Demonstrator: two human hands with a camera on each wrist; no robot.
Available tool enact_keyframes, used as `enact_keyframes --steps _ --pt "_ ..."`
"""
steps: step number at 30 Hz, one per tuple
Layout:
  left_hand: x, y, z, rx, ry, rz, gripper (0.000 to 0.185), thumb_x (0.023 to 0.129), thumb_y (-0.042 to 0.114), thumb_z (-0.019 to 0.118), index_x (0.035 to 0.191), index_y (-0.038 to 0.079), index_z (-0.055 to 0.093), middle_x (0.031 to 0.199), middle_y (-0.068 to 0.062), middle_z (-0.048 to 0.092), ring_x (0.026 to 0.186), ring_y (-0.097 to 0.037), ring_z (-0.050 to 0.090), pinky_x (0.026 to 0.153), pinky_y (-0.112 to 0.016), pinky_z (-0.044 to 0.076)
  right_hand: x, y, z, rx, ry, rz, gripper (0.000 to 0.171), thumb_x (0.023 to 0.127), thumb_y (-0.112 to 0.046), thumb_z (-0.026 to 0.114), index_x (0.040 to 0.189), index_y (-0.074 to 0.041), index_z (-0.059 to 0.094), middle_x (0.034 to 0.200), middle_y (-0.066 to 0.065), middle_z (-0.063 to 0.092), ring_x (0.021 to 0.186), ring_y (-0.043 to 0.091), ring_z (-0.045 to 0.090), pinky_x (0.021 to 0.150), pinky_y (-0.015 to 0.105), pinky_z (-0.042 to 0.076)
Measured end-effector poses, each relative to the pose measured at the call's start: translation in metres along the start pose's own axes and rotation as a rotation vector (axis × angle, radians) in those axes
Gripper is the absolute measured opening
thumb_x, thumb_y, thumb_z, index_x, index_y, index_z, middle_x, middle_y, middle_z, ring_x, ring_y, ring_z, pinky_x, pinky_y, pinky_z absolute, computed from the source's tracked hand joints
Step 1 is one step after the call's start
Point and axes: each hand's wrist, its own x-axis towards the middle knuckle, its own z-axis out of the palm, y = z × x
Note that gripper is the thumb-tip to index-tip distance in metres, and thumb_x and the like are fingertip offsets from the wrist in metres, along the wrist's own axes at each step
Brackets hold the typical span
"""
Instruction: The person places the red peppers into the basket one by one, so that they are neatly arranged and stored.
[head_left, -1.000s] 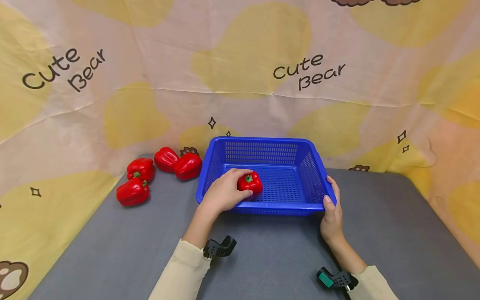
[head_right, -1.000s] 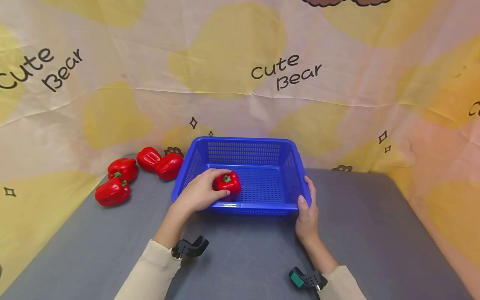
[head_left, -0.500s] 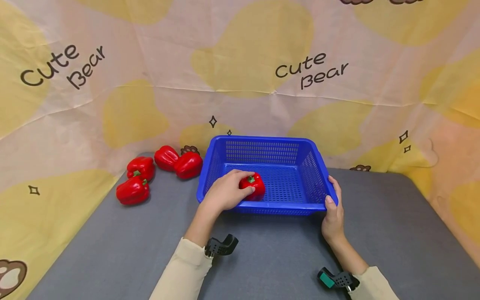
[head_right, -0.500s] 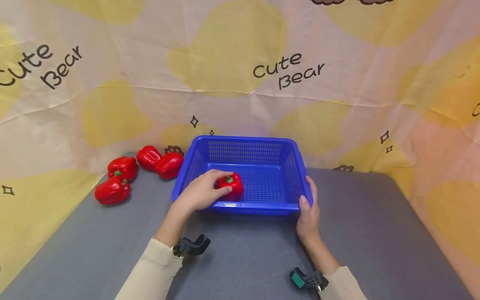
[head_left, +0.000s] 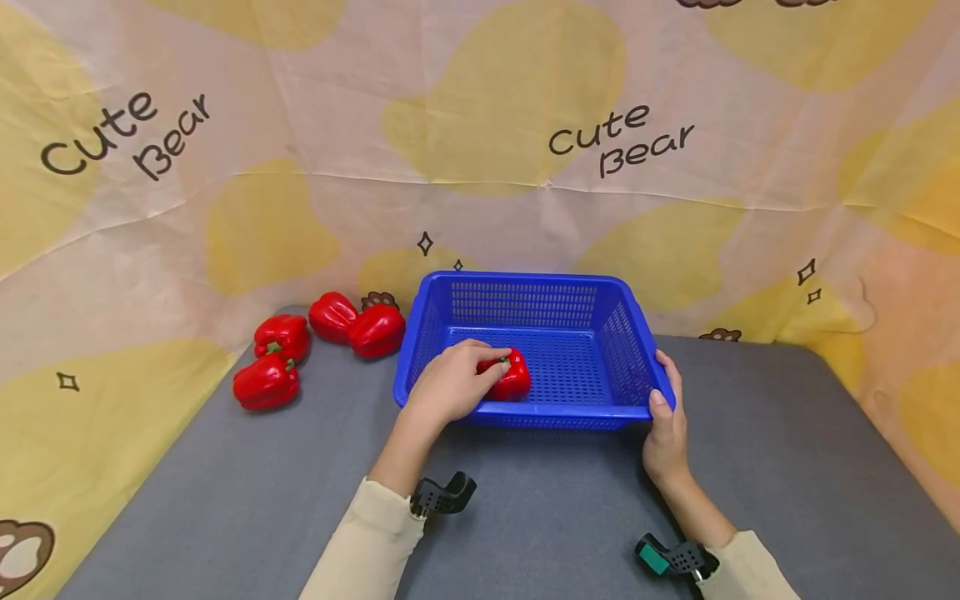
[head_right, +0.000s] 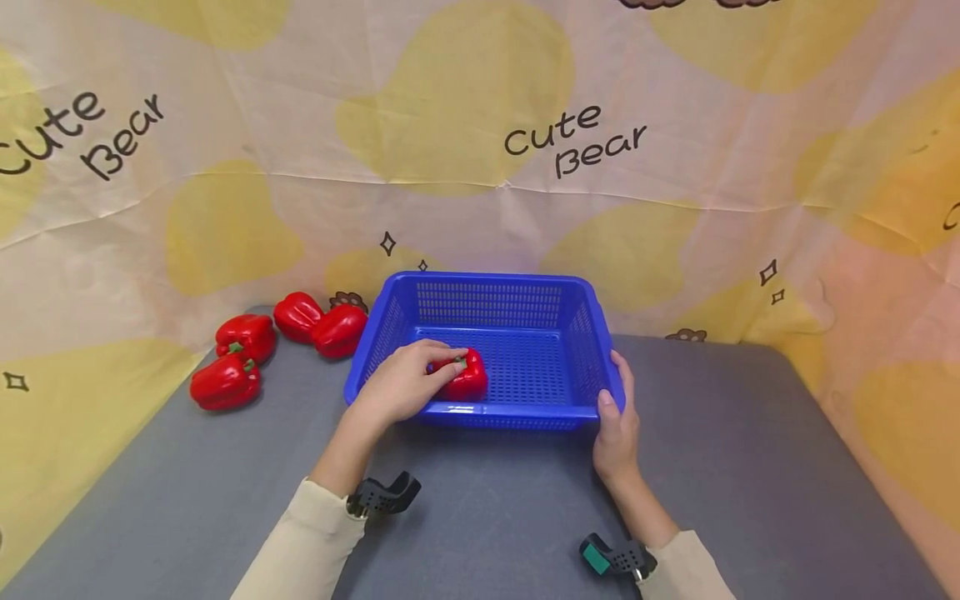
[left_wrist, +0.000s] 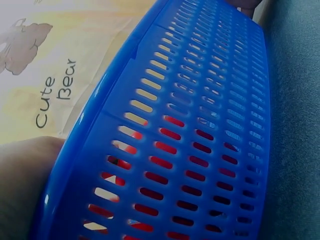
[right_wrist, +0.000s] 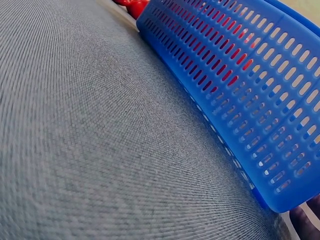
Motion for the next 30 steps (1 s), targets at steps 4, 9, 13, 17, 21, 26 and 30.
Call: enact_keyframes --steps 4,9,13,17,21,26,30 --pt "0.0001 -0.0004 0.0006 -0.006 0.010 0.004 0.037 0.099 0.039 0.062 0.135 0.036 0.065 0.139 0.000 0.065 0.127 -0.024 0.059 0.097 -0.049 0.056 0.0001 -0.0011 0.0001 -0.001 -0.008 0.008 0.058 0.100 -0.031 0.030 0.158 -0.027 0.031 0.160 0.006 0.036 0.133 0.007 0.041 0.105 0.021 0.037" --pt "0.0005 -0.0005 0.0015 -0.011 0.026 -0.002 0.034 0.098 0.038 0.063 0.132 0.037 0.067 0.138 0.001 0.066 0.127 -0.023 0.060 0.095 -0.047 0.057 -0.0002 -0.0011 -0.0005 -0.002 -0.009 0.014 0.058 0.100 -0.031 0.030 0.158 -0.026 0.030 0.161 0.007 0.035 0.133 0.007 0.041 0.106 0.023 0.036" --pt "0.0004 -0.0005 0.0015 -0.011 0.033 -0.003 0.034 0.098 0.039 0.062 0.132 0.037 0.067 0.138 0.001 0.066 0.126 -0.023 0.061 0.094 -0.046 0.057 0.0002 -0.0001 -0.0003 0.003 -0.003 0.007 0.057 0.101 -0.031 0.030 0.158 -0.026 0.031 0.160 0.007 0.036 0.132 0.006 0.042 0.104 0.020 0.036" --pt "0.0005 -0.0005 0.0012 -0.005 0.034 0.001 0.034 0.099 0.039 0.062 0.132 0.036 0.067 0.137 0.001 0.066 0.124 -0.022 0.062 0.092 -0.044 0.057 0.0009 0.0003 0.0000 -0.011 0.000 0.016 0.057 0.101 -0.033 0.030 0.158 -0.028 0.030 0.160 0.005 0.036 0.133 0.007 0.041 0.106 0.023 0.036" --pt "0.0008 -0.0004 0.0012 0.000 0.030 0.003 0.036 0.099 0.039 0.062 0.134 0.036 0.066 0.135 0.001 0.067 0.121 -0.022 0.062 0.089 -0.042 0.058 0.0015 0.0005 -0.0002 -0.024 -0.001 0.030 0.057 0.101 -0.034 0.030 0.158 -0.030 0.029 0.161 0.003 0.035 0.134 0.007 0.040 0.107 0.025 0.037" --pt "0.0013 -0.0009 0.0017 0.010 0.031 0.018 0.036 0.099 0.040 0.061 0.135 0.035 0.065 0.136 0.000 0.067 0.122 -0.022 0.062 0.090 -0.043 0.058 0.0018 0.0013 -0.0002 -0.024 0.002 0.031 0.058 0.101 -0.034 0.030 0.158 -0.031 0.030 0.161 0.003 0.035 0.135 0.007 0.040 0.108 0.027 0.037" --pt "0.0008 -0.0013 0.0019 0.022 0.029 0.025 0.038 0.099 0.040 0.061 0.136 0.033 0.064 0.136 -0.001 0.066 0.123 -0.024 0.062 0.095 -0.047 0.057 0.0008 0.0003 0.0002 -0.022 0.000 0.028 0.058 0.100 -0.034 0.031 0.158 -0.030 0.030 0.161 0.003 0.035 0.135 0.009 0.041 0.108 0.026 0.037"
